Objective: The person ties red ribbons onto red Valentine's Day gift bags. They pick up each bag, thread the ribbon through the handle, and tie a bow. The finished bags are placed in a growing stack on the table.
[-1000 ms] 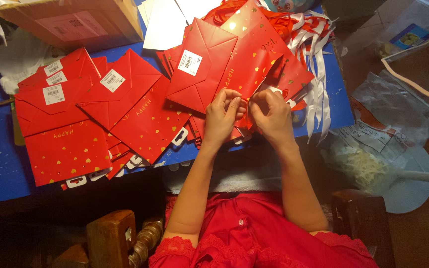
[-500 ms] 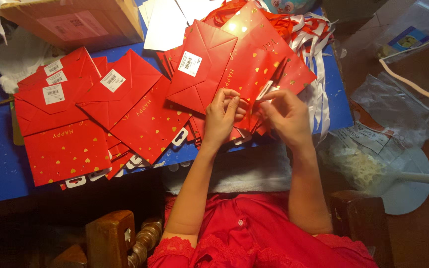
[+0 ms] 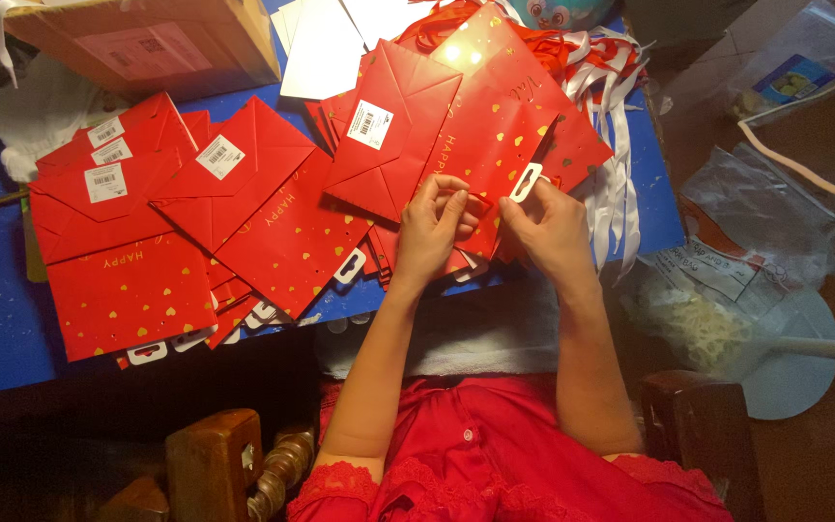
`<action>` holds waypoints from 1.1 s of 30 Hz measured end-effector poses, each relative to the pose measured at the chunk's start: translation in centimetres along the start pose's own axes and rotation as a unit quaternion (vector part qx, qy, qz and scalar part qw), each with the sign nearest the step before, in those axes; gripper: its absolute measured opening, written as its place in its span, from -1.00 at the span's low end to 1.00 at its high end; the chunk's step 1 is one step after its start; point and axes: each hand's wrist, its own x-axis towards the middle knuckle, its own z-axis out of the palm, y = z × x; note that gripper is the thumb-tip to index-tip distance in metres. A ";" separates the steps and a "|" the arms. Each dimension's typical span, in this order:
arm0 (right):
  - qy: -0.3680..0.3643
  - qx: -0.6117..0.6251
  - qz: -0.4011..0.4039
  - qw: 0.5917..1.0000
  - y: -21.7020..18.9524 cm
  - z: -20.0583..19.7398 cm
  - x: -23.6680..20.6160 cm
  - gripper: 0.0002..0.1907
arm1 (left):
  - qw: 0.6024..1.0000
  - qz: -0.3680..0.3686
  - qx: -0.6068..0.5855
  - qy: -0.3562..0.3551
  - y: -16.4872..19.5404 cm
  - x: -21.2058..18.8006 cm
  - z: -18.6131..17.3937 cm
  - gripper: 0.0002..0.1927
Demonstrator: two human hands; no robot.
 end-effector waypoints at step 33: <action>-0.089 0.273 0.110 0.952 3.5 0.4 0.9 -0.86 | 0.970 0.077 0.223 0.051 3.0 -0.7 1.7 -0.79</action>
